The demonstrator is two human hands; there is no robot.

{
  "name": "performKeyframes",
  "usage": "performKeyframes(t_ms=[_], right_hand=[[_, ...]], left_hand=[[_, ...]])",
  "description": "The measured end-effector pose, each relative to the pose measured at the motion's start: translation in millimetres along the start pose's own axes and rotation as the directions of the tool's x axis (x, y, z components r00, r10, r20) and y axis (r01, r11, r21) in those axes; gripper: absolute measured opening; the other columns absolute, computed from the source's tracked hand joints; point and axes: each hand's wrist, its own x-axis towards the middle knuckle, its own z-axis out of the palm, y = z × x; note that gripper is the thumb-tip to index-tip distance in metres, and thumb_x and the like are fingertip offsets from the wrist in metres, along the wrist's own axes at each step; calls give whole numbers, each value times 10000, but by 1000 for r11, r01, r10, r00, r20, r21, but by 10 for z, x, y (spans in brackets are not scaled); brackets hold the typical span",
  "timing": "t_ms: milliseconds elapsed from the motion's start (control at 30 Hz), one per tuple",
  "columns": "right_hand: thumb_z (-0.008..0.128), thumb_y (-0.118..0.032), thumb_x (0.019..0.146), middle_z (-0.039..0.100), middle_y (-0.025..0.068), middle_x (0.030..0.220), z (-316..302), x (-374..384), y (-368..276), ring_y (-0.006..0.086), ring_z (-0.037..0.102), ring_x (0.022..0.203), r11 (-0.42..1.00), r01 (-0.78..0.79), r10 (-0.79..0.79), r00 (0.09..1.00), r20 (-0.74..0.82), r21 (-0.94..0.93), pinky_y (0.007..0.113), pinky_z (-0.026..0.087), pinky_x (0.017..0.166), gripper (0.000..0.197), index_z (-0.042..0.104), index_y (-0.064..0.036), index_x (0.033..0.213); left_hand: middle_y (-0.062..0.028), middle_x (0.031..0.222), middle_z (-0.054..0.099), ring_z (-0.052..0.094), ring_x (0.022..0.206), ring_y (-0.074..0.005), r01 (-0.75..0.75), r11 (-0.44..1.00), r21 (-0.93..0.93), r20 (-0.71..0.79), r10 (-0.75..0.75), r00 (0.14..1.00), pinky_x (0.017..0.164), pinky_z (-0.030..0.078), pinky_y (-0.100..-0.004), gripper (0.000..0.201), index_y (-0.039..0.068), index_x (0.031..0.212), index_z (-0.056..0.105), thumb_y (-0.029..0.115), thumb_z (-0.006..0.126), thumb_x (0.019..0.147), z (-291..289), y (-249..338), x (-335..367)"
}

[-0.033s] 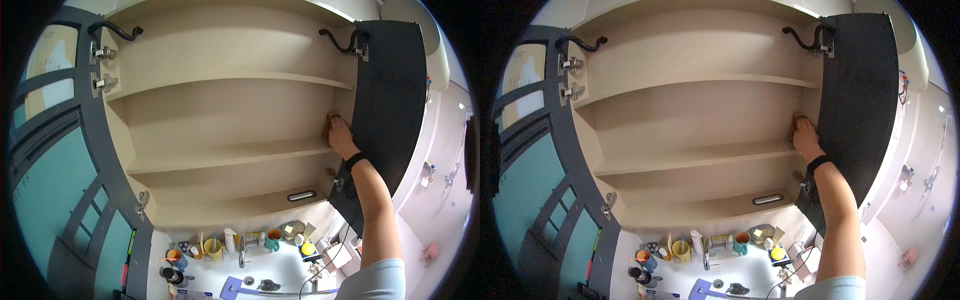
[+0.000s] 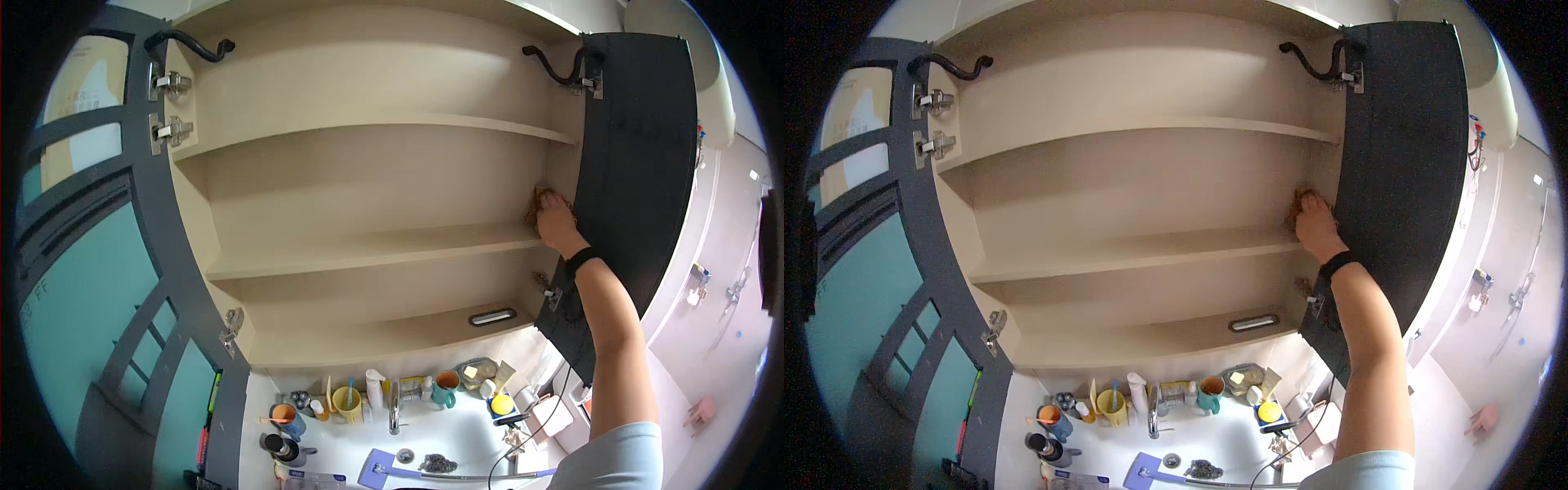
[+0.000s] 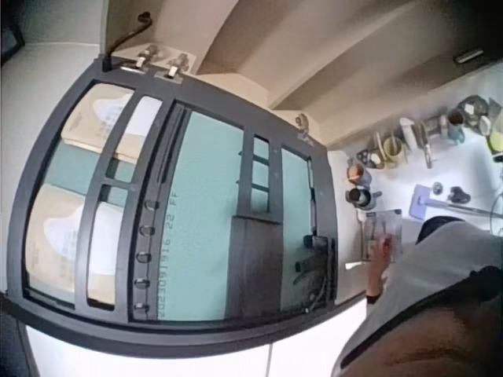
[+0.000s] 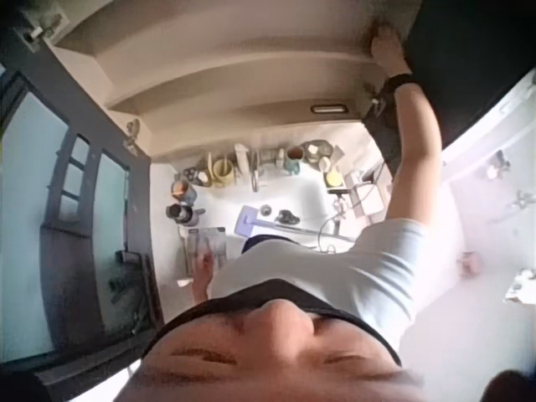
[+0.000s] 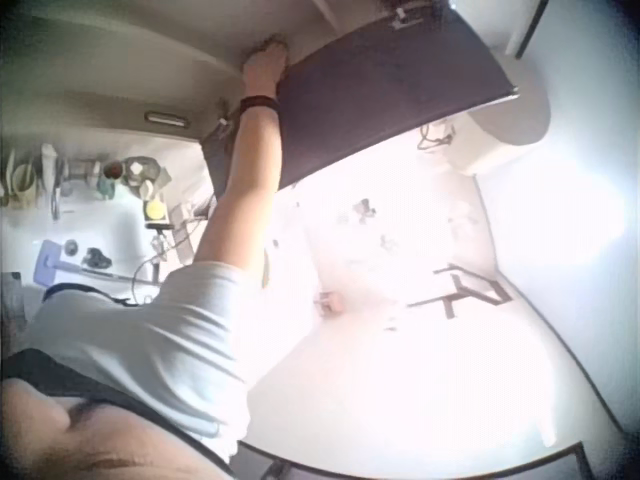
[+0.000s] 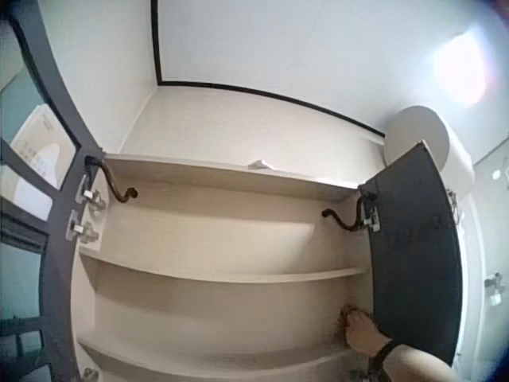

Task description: The person wipes the interior shelves of a bathroom cabinet with a cloth and a sponge before placing bottles and containers back inside.

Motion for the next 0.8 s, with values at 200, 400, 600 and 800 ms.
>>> performKeyframes(t_ms=[200,400,600,800], right_hand=[[383,-160,871,504,157,1188,-156,-76,39,304,493,1046,828,-55,-54,983,178,558,387,424,874,348,518,-51,1172],[370,-211,882,583,149,1053,-22,-56,-24,299,558,917,591,-117,71,993,94,798,372,452,795,354,528,-51,1156],[410,-272,828,584,158,1049,-107,-186,-401,321,561,929,388,-238,391,917,76,890,415,443,817,361,578,-71,1076],[439,-305,790,611,132,962,-1340,-153,-1260,318,572,874,325,25,292,948,-126,945,412,458,764,317,641,-115,944]], left_hand=[[-114,816,569,564,726,-231,136,943,-305,47,-127,991,629,443,-317,179,65,1007,532,181,513,872,-415,501,86],[-92,814,570,533,681,-203,132,942,-310,20,-132,991,618,436,-307,186,67,1013,541,169,543,857,-518,612,-4],[-92,764,566,519,646,-203,53,968,-246,-50,-67,996,595,431,-296,176,75,1002,546,159,557,848,-228,318,-116],[-130,755,587,558,659,-223,154,934,-323,48,-146,988,594,443,-322,192,54,995,546,165,568,841,-346,368,-151]])
